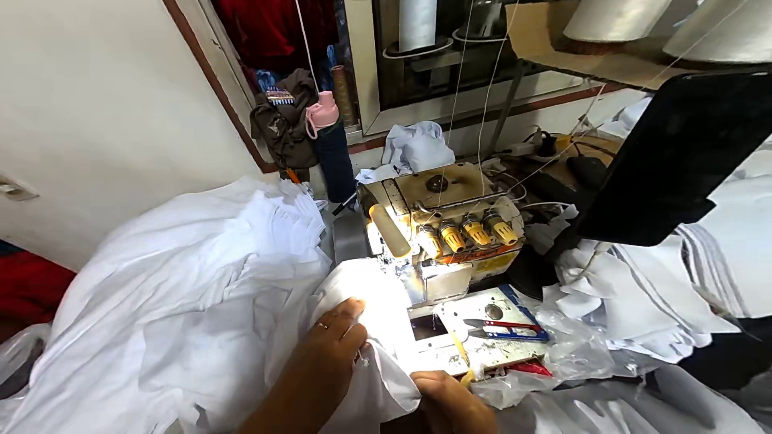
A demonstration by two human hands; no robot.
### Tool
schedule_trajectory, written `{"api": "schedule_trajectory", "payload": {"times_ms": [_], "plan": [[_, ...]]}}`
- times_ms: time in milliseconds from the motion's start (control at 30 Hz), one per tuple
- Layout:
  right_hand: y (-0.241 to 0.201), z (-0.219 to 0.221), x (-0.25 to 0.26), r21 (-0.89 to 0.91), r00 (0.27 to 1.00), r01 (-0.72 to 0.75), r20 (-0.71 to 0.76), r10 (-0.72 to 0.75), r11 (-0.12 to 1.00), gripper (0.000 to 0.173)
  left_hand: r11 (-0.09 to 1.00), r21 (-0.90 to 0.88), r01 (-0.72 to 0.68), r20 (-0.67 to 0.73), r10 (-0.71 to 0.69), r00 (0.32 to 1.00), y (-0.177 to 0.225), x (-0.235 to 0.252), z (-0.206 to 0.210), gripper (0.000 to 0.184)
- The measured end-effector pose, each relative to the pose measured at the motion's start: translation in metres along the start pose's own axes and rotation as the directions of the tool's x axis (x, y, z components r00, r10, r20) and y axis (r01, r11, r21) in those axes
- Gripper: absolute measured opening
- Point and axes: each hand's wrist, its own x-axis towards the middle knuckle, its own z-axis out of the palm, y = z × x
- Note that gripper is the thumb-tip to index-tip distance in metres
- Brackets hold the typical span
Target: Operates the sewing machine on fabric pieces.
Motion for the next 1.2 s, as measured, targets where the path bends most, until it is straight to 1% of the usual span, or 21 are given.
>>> {"api": "schedule_trajectory", "payload": {"times_ms": [133,200,267,367,533,633,833,900,1000,1067,1200], "plan": [[-0.006,-0.004,0.012,-0.049,0.991,0.132,0.015,-0.131,0.990,0.013,0.999,-0.013,-0.037,0.026,0.037,0.999,-0.004,0.002,0.001,0.023],[-0.005,-0.005,0.016,-0.066,0.985,0.168,0.039,-0.166,0.984,0.014,0.999,-0.017,-0.049,0.037,0.049,0.998,-0.005,0.003,0.000,0.024],[0.001,-0.003,0.015,-0.086,0.987,0.153,0.057,-0.149,0.984,0.014,0.998,-0.029,-0.056,0.057,0.058,0.997,-0.006,0.003,-0.001,0.024],[0.006,-0.004,0.007,-0.100,0.995,0.077,0.069,-0.070,0.992,0.013,0.997,-0.052,-0.063,0.065,0.066,0.996,-0.010,0.002,-0.003,0.023],[0.000,-0.008,-0.004,-0.049,0.999,-0.005,0.039,0.007,0.999,0.011,0.997,-0.069,-0.038,0.042,0.040,0.998,-0.014,-0.001,-0.002,0.025],[0.000,-0.007,-0.003,-0.027,1.000,-0.009,0.027,0.009,1.000,0.011,0.997,-0.072,-0.034,0.014,0.035,0.999,-0.016,0.002,0.002,0.025],[-0.011,-0.014,-0.002,0.054,0.999,-0.007,0.044,0.004,0.999,0.016,0.993,-0.111,-0.045,0.020,0.048,0.999,-0.017,0.003,-0.001,0.028],[-0.011,-0.014,0.000,0.048,0.998,-0.028,0.054,0.025,0.998,0.016,0.991,-0.129,-0.029,0.027,0.032,0.999,-0.022,0.006,0.000,0.028],[-0.002,-0.007,0.011,0.030,0.997,-0.071,0.020,0.070,0.997,0.012,0.989,-0.150,0.007,0.037,-0.001,0.999,-0.035,0.018,0.004,0.030],[0.007,-0.002,0.023,0.018,0.997,-0.073,-0.014,0.073,0.997,0.011,0.988,-0.154,0.021,0.042,-0.015,0.999,-0.047,0.030,0.005,0.031],[0.033,0.008,0.051,0.012,0.995,0.025,-0.097,-0.024,1.000,0.016,0.988,-0.149,0.050,0.066,-0.040,0.997,-0.069,0.059,0.006,0.028]]}}
